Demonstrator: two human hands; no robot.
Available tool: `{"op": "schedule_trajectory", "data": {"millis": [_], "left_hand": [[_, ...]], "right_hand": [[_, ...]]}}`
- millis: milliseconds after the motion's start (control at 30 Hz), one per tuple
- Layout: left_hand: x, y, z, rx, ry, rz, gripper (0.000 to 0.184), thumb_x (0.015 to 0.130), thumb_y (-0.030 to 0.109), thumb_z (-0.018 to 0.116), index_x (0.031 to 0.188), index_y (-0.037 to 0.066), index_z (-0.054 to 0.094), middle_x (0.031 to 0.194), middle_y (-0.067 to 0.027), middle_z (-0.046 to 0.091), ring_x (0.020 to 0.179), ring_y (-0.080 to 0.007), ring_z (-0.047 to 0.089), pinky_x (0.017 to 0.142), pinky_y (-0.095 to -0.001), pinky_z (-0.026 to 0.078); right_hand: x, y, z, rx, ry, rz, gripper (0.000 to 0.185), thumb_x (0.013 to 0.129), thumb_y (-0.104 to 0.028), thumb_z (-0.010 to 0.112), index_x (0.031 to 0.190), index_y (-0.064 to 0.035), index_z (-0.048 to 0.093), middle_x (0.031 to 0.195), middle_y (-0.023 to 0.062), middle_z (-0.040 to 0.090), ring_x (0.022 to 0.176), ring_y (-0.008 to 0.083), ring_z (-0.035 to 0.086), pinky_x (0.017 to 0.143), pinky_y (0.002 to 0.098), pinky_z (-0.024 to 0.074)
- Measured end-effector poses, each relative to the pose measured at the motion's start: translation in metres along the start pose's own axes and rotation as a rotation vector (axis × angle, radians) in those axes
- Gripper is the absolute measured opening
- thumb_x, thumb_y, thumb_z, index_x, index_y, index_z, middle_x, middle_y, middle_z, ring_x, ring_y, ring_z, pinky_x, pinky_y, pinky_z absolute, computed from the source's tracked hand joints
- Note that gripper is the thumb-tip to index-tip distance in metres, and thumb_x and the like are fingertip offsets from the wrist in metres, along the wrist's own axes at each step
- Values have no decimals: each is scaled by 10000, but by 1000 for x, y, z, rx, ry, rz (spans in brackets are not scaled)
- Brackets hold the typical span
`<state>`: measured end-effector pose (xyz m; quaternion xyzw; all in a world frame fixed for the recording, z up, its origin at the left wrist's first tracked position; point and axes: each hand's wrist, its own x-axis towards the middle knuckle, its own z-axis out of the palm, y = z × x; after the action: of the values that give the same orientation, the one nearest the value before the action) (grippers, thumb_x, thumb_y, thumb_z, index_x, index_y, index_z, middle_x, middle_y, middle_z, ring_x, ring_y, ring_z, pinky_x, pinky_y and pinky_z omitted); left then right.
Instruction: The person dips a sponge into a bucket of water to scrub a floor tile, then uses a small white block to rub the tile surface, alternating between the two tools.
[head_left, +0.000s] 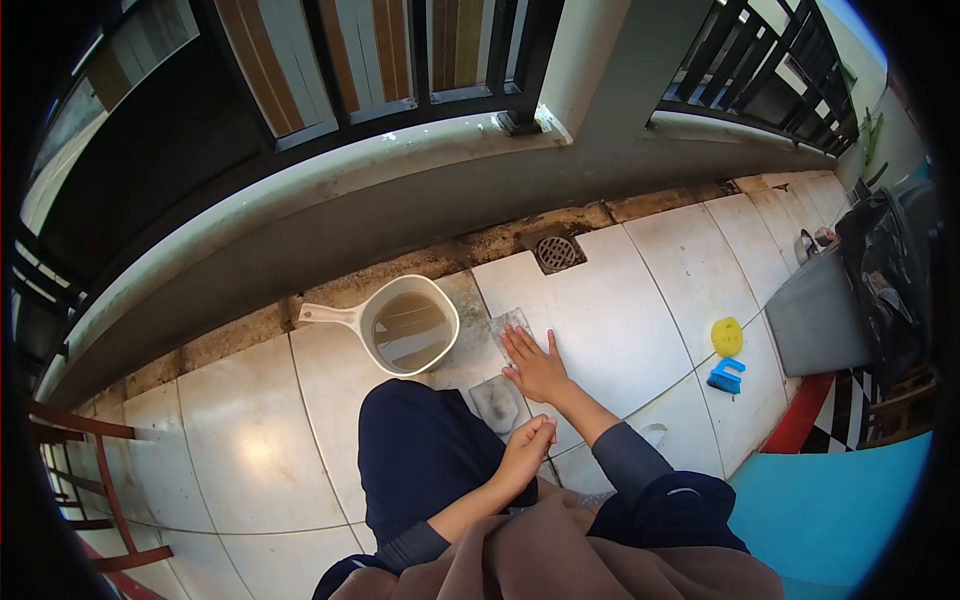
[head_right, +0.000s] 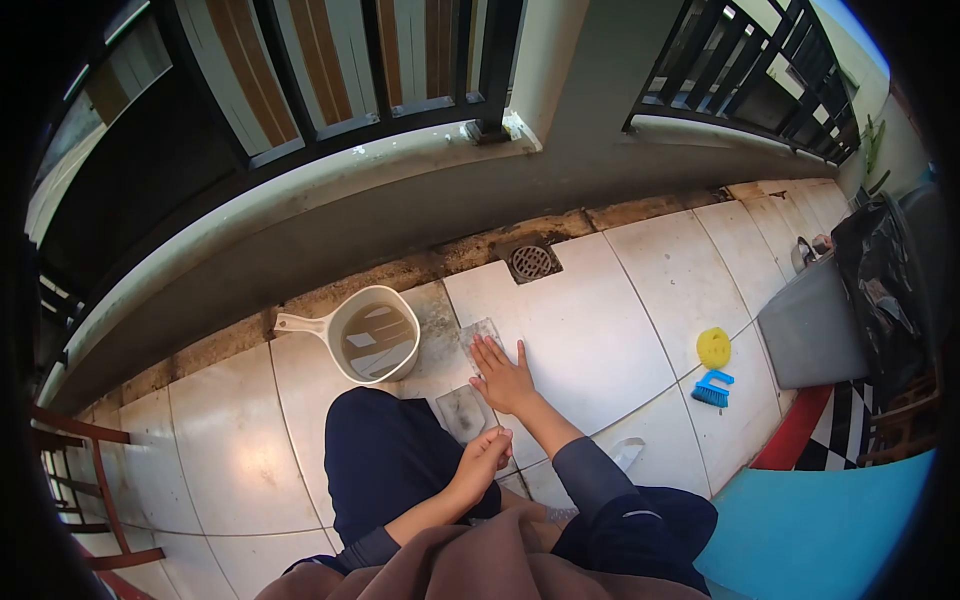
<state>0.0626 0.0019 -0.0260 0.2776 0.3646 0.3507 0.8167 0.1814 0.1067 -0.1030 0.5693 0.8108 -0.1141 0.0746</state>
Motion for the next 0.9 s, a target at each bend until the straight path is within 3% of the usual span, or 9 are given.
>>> {"op": "schedule_trajectory", "data": {"millis": [467, 633, 900], "left_hand": [[3, 4, 2, 80, 16, 57, 316, 944, 245, 434, 681, 71, 447, 630, 56, 367, 590, -29, 312, 550, -196, 264], [7, 2, -1, 64, 57, 76, 329, 943, 255, 434, 668, 74, 435, 617, 57, 349, 575, -29, 298, 533, -200, 252], [8, -5, -3, 27, 82, 109, 280, 927, 221, 442, 686, 79, 469, 544, 67, 337, 472, -31, 254, 451, -203, 192]], "right_hand": [[151, 3, -42, 14, -120, 159, 618, 933, -453, 223, 1432, -143, 32, 1498, -30, -33, 1374, 138, -35, 1069, 553, -12], [122, -2, -35, 5, -54, 103, 625, 929, -447, 248, 1432, -132, 51, 1500, -22, -16, 1375, 140, -19, 1066, 558, -7], [-43, -2, 16, 18, 134, -51, 635, 897, -395, 373, 1419, -107, 155, 1492, 23, 114, 1373, 174, 97, 1039, 603, 56]]}}
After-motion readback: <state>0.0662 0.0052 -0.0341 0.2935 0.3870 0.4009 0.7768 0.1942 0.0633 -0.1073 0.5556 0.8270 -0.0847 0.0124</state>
